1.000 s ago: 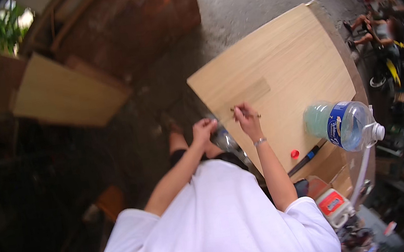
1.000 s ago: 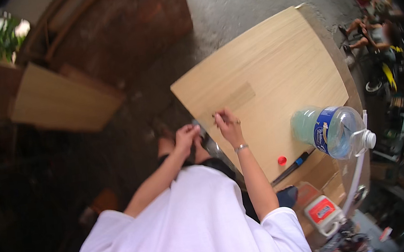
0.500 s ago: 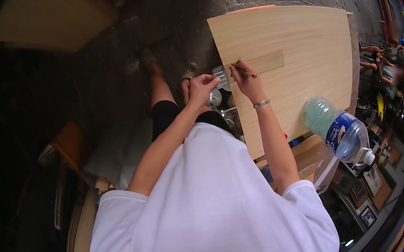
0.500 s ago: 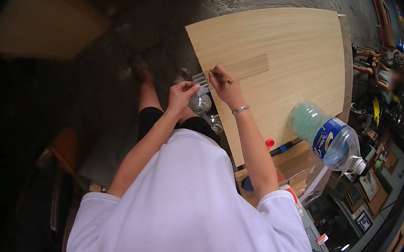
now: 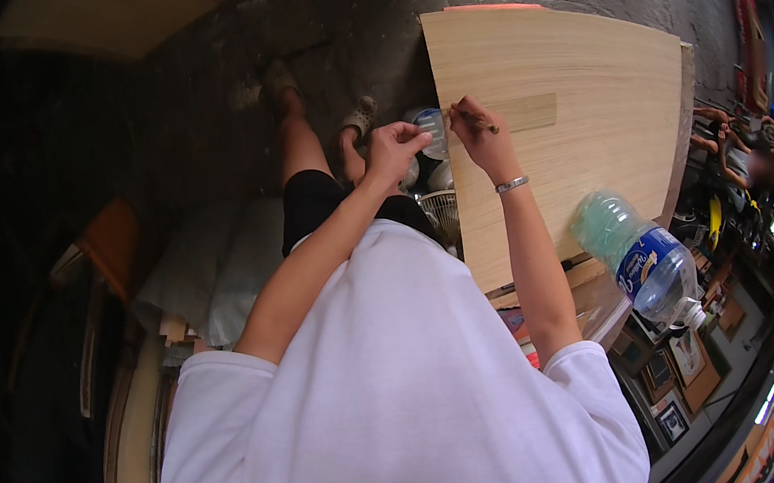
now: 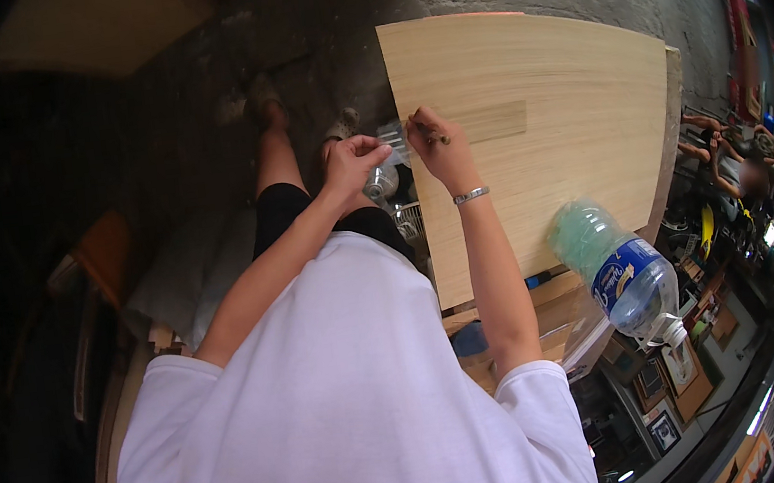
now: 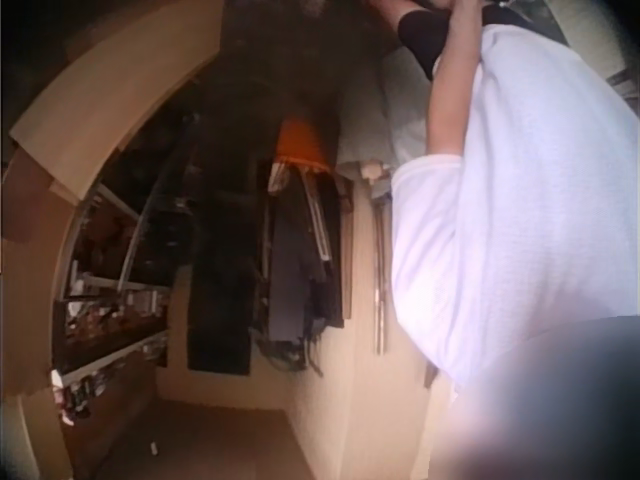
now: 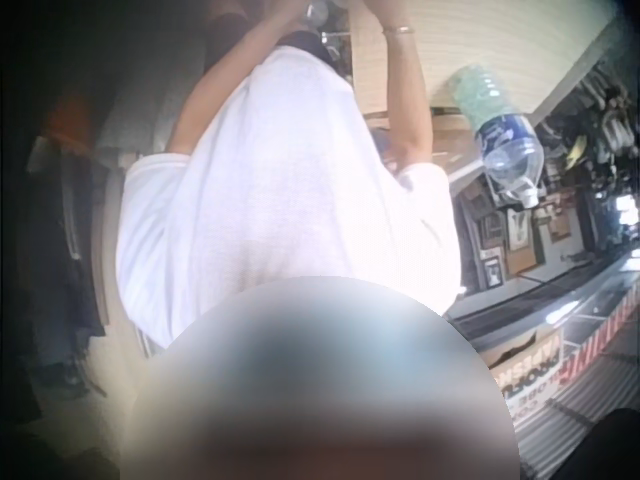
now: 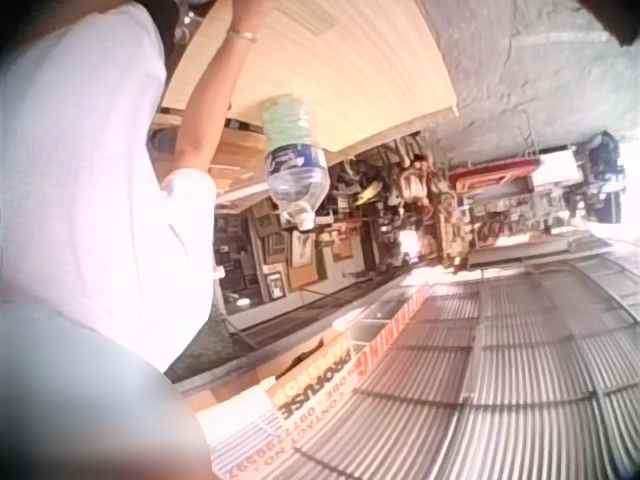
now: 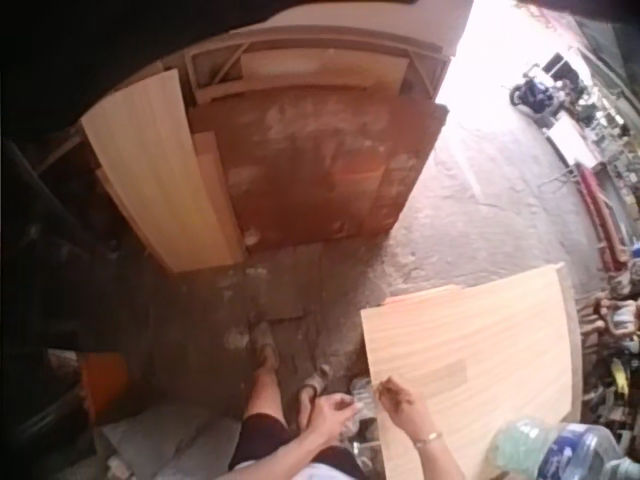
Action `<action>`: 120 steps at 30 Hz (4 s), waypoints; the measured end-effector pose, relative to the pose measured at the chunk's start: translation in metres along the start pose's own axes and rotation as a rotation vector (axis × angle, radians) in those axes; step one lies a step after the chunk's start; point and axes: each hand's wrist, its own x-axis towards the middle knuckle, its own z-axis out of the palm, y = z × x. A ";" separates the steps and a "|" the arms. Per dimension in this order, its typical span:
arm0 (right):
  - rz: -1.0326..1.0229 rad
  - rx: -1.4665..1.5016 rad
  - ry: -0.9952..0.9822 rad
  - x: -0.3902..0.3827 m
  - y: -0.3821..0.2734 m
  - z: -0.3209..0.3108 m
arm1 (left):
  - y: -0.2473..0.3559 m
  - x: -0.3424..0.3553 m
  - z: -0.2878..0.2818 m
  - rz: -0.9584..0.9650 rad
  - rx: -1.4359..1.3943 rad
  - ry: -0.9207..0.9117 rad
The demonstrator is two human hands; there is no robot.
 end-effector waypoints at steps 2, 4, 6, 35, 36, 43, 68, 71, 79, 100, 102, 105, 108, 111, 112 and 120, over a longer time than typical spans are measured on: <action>0.099 0.254 0.062 0.000 0.003 -0.003 | 0.002 0.000 0.000 -0.006 -0.020 0.013; 0.178 0.506 0.148 0.001 0.007 -0.009 | 0.006 -0.001 -0.002 -0.004 -0.028 -0.007; 0.230 0.584 0.251 -0.001 0.010 -0.019 | 0.009 -0.004 -0.006 -0.029 -0.040 -0.034; -0.105 0.011 0.031 -0.002 0.002 -0.002 | 0.012 -0.001 0.001 -0.012 0.008 -0.002; -0.119 0.031 0.034 -0.008 0.001 -0.002 | 0.012 0.000 0.001 -0.022 0.003 -0.002; 0.073 0.260 0.127 -0.059 0.011 -0.001 | 0.018 0.000 -0.011 -0.004 0.019 -0.046; 0.418 0.325 0.966 -0.015 0.096 -0.090 | 0.024 -0.002 0.028 -0.027 0.044 0.152; 0.424 0.316 0.953 -0.017 0.095 -0.091 | 0.025 -0.003 0.034 -0.048 0.087 0.208; 0.455 0.221 0.961 -0.028 0.099 -0.094 | 0.026 -0.003 0.043 -0.065 0.102 0.249; 0.682 0.468 1.134 -0.121 0.105 -0.065 | 0.025 0.003 0.039 -0.090 0.050 0.133; 0.723 0.536 1.158 -0.126 0.103 -0.063 | 0.025 0.003 0.034 -0.122 0.142 0.137; 0.758 0.228 1.169 -0.136 0.100 -0.068 | 0.031 -0.002 0.016 -0.161 0.085 0.046; 0.632 -0.620 0.975 -0.149 0.097 -0.072 | 0.042 -0.013 -0.011 -0.182 -0.038 -0.032; 0.793 -0.228 0.896 -0.150 0.093 -0.065 | 0.056 -0.018 -0.038 -0.209 -0.060 -0.021; 0.848 -0.251 0.832 -0.146 0.091 -0.061 | 0.059 -0.018 -0.044 -0.222 -0.051 0.006; 0.847 -0.303 0.761 -0.116 0.069 -0.028 | 0.073 -0.011 -0.039 -0.154 -0.018 -0.042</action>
